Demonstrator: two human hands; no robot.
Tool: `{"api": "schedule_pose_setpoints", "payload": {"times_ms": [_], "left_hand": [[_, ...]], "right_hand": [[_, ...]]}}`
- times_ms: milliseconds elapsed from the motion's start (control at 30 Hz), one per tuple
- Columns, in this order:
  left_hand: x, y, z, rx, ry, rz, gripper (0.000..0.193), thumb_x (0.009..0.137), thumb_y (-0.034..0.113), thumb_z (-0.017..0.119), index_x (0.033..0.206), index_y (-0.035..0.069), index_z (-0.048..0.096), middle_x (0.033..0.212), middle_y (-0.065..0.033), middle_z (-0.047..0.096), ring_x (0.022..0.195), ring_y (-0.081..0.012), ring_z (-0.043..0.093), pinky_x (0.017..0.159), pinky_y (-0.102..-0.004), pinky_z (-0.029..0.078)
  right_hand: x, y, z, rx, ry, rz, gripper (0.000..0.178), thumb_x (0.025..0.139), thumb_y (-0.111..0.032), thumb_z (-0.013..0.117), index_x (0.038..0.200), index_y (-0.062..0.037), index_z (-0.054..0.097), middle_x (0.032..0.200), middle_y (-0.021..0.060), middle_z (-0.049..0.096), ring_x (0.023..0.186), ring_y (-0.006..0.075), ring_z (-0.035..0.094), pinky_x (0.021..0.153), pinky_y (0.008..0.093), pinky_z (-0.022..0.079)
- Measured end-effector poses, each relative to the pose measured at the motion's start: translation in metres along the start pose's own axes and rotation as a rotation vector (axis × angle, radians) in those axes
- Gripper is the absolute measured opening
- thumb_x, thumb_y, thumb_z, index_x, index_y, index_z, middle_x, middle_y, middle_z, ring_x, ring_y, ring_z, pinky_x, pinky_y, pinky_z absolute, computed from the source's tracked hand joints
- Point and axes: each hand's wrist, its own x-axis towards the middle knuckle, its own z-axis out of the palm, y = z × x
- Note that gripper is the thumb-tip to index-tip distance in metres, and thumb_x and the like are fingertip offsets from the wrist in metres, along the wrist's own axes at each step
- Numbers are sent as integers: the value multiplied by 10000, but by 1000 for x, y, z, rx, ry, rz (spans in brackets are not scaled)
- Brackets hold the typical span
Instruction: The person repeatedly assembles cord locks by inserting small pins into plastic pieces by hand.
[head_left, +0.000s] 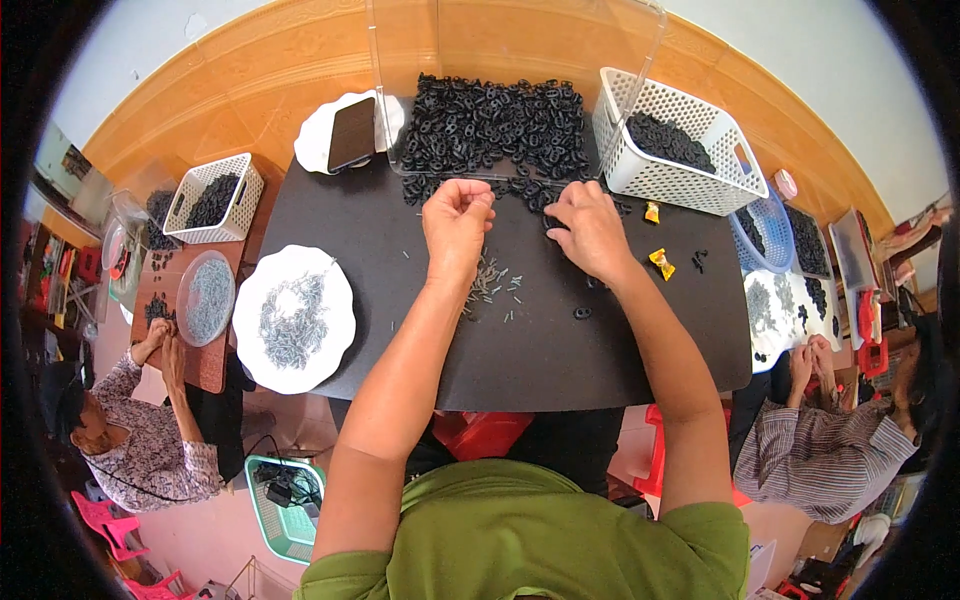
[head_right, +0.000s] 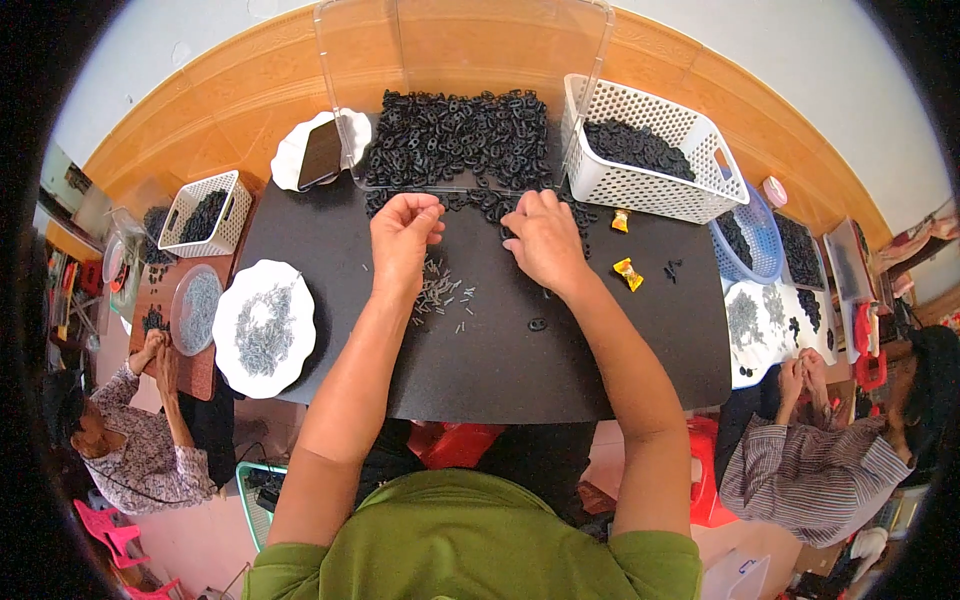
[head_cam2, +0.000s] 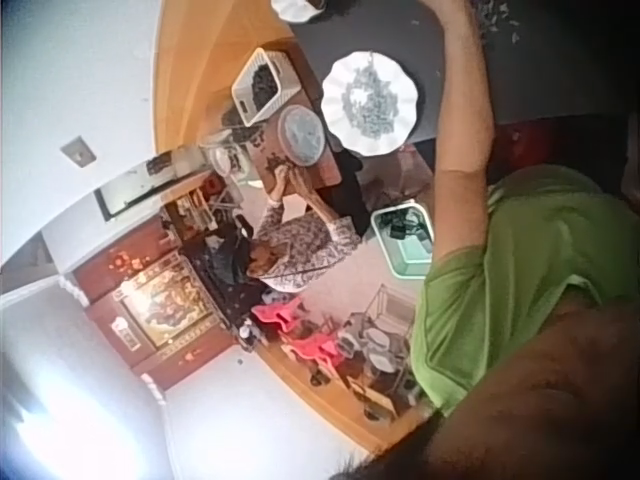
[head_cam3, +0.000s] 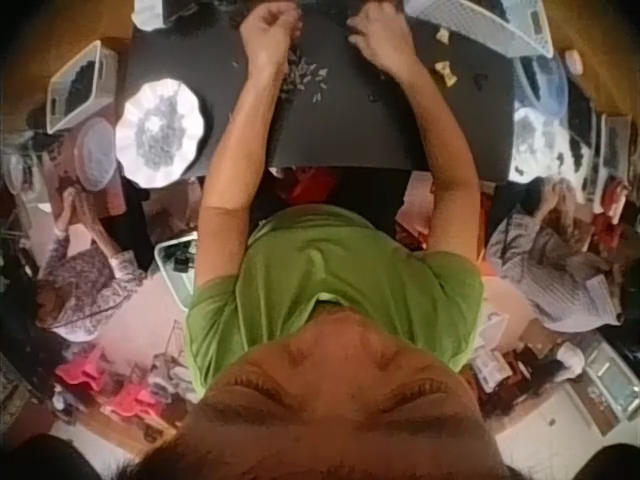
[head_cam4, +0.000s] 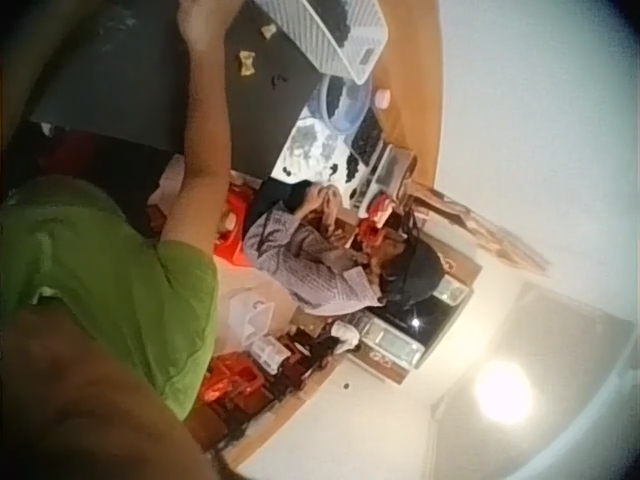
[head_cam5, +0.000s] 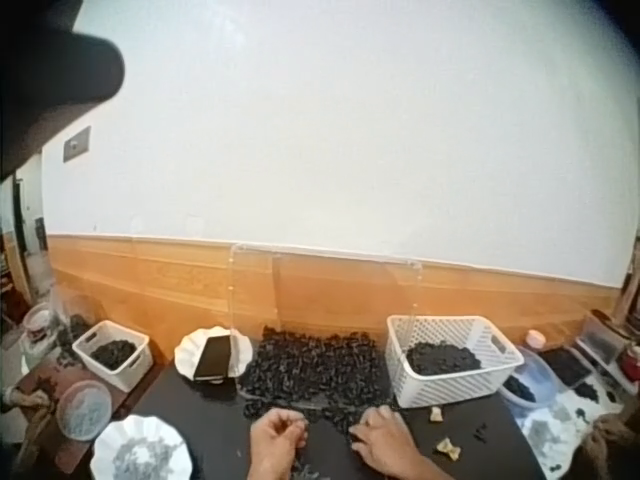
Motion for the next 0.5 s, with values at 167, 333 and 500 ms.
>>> {"api": "schedule_pose_setpoints", "payload": {"times_ms": [167, 333, 500], "left_hand": [[-1, -21, -1, 407, -200, 143, 71, 735, 14, 599, 804, 18, 580, 665, -22, 572, 573, -82, 523, 520, -243, 430], [-12, -18, 10, 552, -414, 260, 71, 768, 56, 612, 822, 26, 577, 659, 10, 552, 586, -61, 491, 534, -206, 404], [-15, -11, 10, 263, -536, -73, 35, 791, 71, 599, 783, 53, 570, 657, 12, 559, 548, -43, 466, 475, -179, 361]], "right_hand": [[2, -7, -3, -54, -27, -17, 221, 625, -92, 691, 815, -37, 592, 856, 76, 517, 861, 242, 472, 727, 345, 381], [-5, -23, -14, 117, 76, -64, 234, 624, -34, 668, 831, -24, 559, 825, 87, 538, 813, 266, 509, 701, 356, 404], [-10, -29, -18, 314, 162, -77, 247, 631, 32, 629, 863, -18, 564, 780, 93, 532, 732, 256, 526, 638, 330, 433]]}}
